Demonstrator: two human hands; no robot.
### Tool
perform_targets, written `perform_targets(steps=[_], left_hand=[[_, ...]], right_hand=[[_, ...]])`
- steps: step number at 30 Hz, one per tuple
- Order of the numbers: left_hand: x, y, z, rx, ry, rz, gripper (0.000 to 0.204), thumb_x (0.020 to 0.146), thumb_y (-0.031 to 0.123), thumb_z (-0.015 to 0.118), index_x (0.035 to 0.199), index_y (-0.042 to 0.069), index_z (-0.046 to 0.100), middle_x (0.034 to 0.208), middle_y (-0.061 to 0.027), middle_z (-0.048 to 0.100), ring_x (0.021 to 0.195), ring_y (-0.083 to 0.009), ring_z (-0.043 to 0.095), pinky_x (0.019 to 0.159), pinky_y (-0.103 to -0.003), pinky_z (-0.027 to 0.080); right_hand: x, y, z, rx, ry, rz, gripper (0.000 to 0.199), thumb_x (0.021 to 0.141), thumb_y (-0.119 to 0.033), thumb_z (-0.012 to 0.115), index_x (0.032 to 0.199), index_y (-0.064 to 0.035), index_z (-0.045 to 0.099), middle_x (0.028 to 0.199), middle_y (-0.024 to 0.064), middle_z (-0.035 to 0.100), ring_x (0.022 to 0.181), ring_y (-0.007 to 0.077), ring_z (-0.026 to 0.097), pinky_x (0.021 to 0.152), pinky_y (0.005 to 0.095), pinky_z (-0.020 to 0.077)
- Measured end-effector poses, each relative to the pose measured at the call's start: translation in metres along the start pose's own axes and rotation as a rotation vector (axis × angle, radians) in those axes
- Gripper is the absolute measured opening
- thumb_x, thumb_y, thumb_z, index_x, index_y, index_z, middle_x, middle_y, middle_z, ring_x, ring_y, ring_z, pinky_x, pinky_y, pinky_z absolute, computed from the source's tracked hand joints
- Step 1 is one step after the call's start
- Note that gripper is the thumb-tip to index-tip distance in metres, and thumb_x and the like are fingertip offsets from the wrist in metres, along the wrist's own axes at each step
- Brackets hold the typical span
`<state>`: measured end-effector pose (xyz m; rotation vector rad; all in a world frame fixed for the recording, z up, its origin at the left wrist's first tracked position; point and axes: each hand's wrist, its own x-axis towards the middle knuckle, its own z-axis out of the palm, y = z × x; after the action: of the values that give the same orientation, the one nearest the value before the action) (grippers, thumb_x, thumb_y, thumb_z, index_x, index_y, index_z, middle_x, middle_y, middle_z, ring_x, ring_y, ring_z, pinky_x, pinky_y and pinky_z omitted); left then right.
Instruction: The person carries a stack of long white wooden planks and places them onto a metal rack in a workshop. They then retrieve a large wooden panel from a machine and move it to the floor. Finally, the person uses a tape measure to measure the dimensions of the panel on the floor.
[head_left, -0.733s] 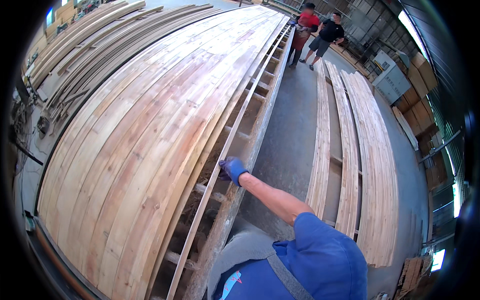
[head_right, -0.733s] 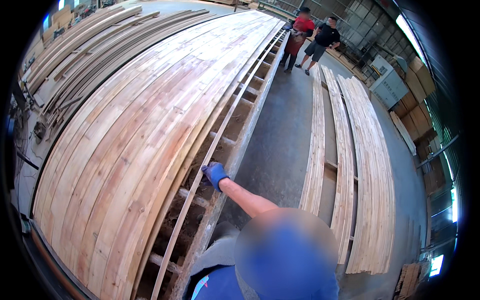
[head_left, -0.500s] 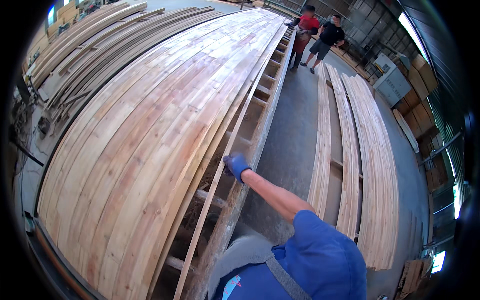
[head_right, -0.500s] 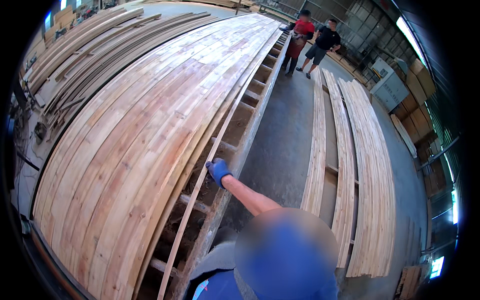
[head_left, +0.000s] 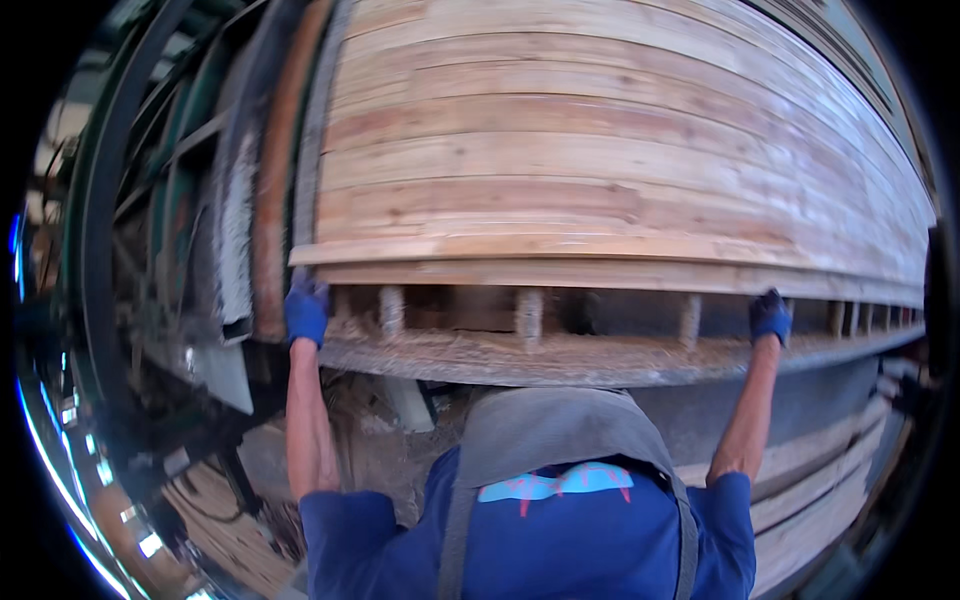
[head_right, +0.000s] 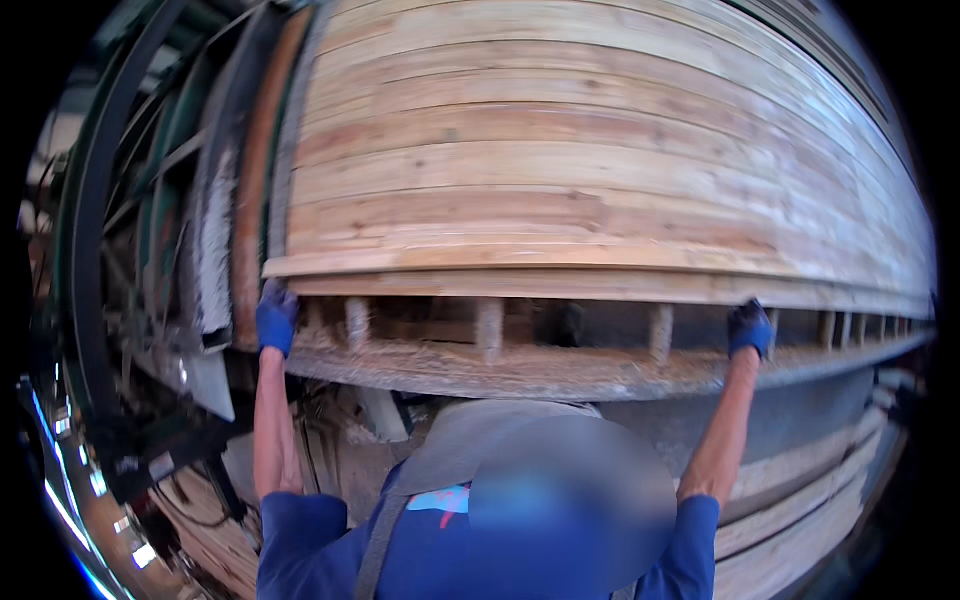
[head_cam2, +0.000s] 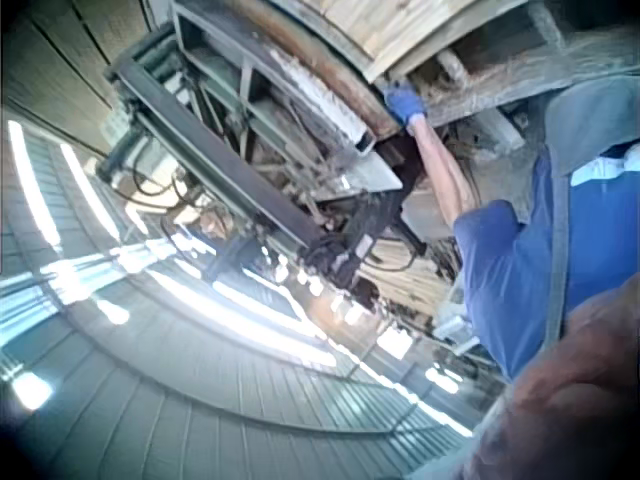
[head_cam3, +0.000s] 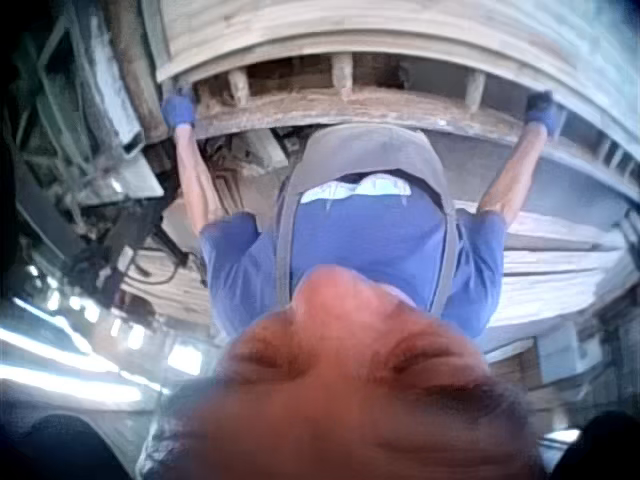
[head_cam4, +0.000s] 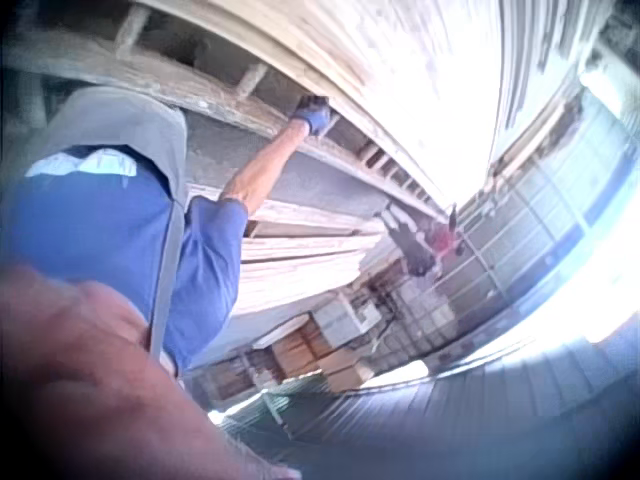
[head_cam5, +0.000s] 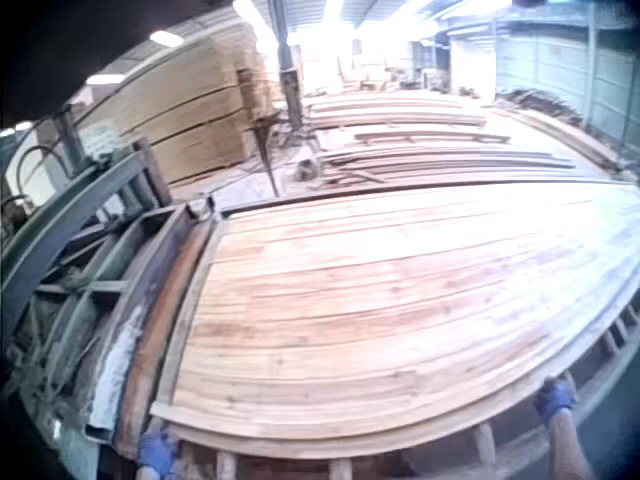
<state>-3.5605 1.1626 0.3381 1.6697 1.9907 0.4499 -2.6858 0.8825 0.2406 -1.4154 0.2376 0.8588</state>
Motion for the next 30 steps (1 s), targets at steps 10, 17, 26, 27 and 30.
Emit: perform_targets(steps=[10, 17, 26, 27, 30], left_hand=[[0.064, -0.009, -0.01, -0.115, 0.095, 0.065, 0.024, 0.096, 0.021, 0.052, 0.101, 0.002, 0.064, 0.088, -0.0092, 0.064, 0.08, -0.0222, 0.058, 0.073, -0.035, 0.048], [0.121, -0.068, -0.005, -0.609, 0.102, -0.249, 0.034, 0.088, 0.03, 0.064, 0.11, 0.003, 0.061, 0.097, -0.0145, 0.063, 0.079, -0.0289, 0.059, 0.071, -0.04, 0.051], [0.026, -0.038, -0.029, 0.411, 0.33, 0.414, 0.031, 0.089, 0.031, 0.061, 0.109, 0.009, 0.068, 0.103, -0.0111, 0.069, 0.09, -0.0251, 0.067, 0.074, -0.04, 0.054], [0.011, -0.054, -0.031, 0.545, 0.328, 0.444, 0.03, 0.089, 0.03, 0.061, 0.11, 0.009, 0.067, 0.103, -0.0111, 0.068, 0.089, -0.0249, 0.067, 0.073, -0.039, 0.054], [-0.021, -0.095, -0.024, 0.877, 0.311, 0.56, 0.029, 0.091, 0.026, 0.061, 0.113, 0.007, 0.065, 0.101, -0.0111, 0.067, 0.087, -0.0242, 0.066, 0.068, -0.037, 0.054]], right_hand=[[-0.038, -0.013, -0.009, -0.163, -0.154, -0.057, 0.037, 0.096, -0.042, 0.05, 0.112, -0.0097, 0.058, 0.098, 0.0129, 0.064, 0.087, 0.0262, 0.06, 0.077, 0.0425, 0.0456], [-0.154, -0.043, 0.076, -0.185, 0.134, -0.124, 0.032, 0.088, -0.043, 0.069, 0.092, -0.012, 0.058, 0.068, 0.0111, 0.065, 0.046, 0.0211, 0.06, 0.04, 0.0326, 0.0474], [-0.108, 0.003, 0.016, -0.721, 0.237, -0.716, 0.029, 0.09, -0.032, 0.067, 0.094, -0.0041, 0.061, 0.078, 0.0151, 0.069, 0.053, 0.0251, 0.064, 0.049, 0.0404, 0.0532], [-0.107, 0.005, 0.016, -0.737, 0.233, -0.707, 0.026, 0.091, -0.029, 0.066, 0.096, -0.0039, 0.062, 0.08, 0.0158, 0.07, 0.054, 0.026, 0.065, 0.05, 0.0419, 0.0543], [-0.148, -0.017, 0.036, -0.866, 0.072, -0.238, 0.021, 0.092, -0.024, 0.061, 0.095, -0.0042, 0.065, 0.084, 0.0151, 0.071, 0.058, 0.026, 0.067, 0.051, 0.0432, 0.0548]])
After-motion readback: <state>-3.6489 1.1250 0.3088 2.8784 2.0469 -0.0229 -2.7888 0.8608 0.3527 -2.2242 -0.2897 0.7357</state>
